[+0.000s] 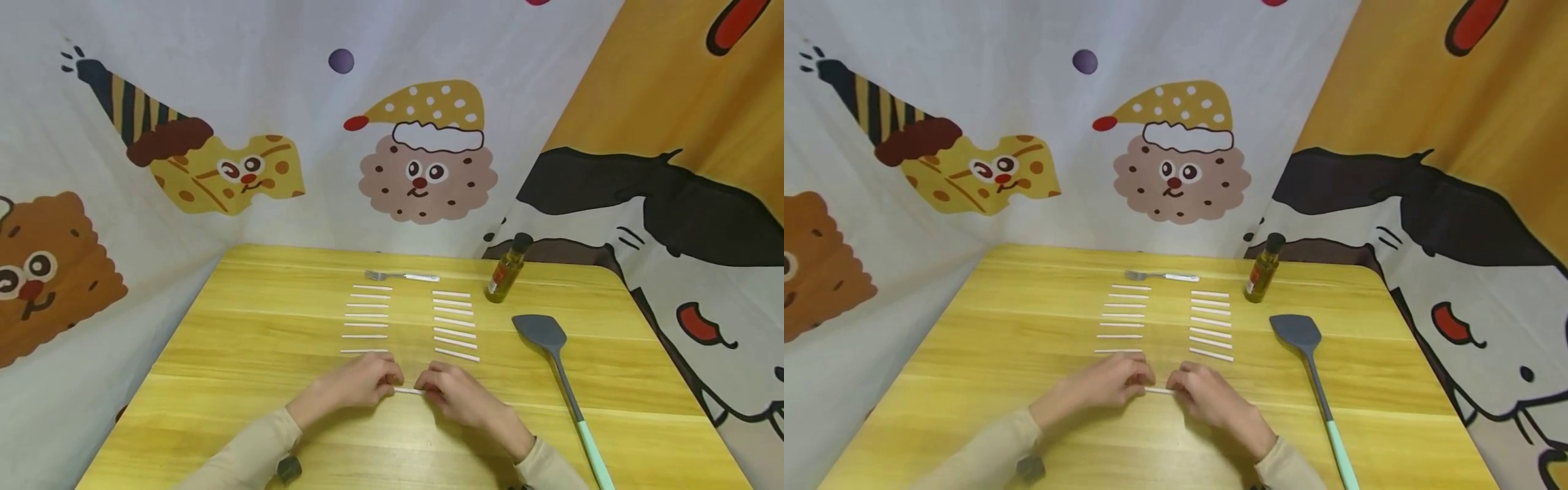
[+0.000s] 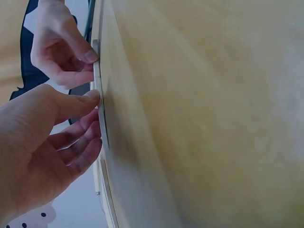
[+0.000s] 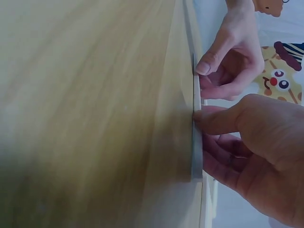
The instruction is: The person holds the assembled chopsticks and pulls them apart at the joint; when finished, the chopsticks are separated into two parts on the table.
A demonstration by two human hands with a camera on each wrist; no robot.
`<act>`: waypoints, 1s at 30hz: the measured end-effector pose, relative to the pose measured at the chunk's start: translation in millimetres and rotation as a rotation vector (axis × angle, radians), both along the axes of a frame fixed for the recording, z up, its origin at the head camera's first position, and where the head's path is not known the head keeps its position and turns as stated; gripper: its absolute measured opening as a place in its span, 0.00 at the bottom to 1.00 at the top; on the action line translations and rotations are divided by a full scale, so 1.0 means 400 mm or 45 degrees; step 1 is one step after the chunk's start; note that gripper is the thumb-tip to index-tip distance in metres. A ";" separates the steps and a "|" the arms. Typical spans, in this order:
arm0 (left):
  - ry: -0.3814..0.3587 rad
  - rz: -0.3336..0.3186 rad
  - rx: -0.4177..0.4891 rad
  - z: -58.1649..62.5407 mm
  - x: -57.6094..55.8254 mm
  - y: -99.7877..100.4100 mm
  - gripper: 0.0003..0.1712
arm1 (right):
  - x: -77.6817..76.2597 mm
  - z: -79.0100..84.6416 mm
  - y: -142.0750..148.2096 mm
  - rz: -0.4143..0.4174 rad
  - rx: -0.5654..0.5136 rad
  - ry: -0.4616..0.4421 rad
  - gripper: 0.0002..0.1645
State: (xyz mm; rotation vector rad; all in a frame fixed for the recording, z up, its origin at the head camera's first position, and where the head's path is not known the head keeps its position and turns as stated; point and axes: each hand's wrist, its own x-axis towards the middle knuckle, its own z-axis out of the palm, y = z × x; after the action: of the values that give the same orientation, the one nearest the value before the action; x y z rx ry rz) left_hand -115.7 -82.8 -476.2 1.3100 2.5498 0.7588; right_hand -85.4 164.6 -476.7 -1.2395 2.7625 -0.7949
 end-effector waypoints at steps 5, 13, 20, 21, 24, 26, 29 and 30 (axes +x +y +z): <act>0.009 0.013 0.007 0.003 -0.004 0.007 0.04 | -0.007 0.004 -0.003 -0.015 0.008 0.111 0.10; 0.194 0.098 0.092 0.024 -0.002 0.007 0.02 | -0.014 0.025 -0.020 -0.028 -0.046 0.243 0.08; 0.438 0.083 0.149 0.030 0.003 -0.005 0.04 | -0.019 0.028 -0.032 -0.035 -0.055 0.375 0.08; 0.461 0.082 0.154 0.030 0.003 -0.007 0.04 | -0.020 0.028 -0.034 -0.036 -0.048 0.394 0.08; 0.507 0.081 0.163 0.033 0.002 -0.016 0.05 | -0.021 0.027 -0.041 -0.028 -0.060 0.427 0.08; 0.529 0.081 0.163 0.035 0.000 -0.022 0.06 | -0.022 0.028 -0.046 -0.019 -0.081 0.432 0.08; 0.529 0.081 0.163 0.041 -0.001 -0.028 0.07 | -0.024 0.030 -0.051 -0.006 -0.108 0.428 0.07; 0.529 0.079 0.167 0.043 -0.001 -0.030 0.07 | -0.023 0.031 -0.052 -0.004 -0.110 0.421 0.07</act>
State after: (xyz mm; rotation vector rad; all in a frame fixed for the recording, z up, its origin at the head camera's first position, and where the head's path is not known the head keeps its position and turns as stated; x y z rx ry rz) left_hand -116.1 -94.8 -459.0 1.5797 2.9144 0.7416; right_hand -94.8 143.8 -464.3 -1.5081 3.0117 -0.7808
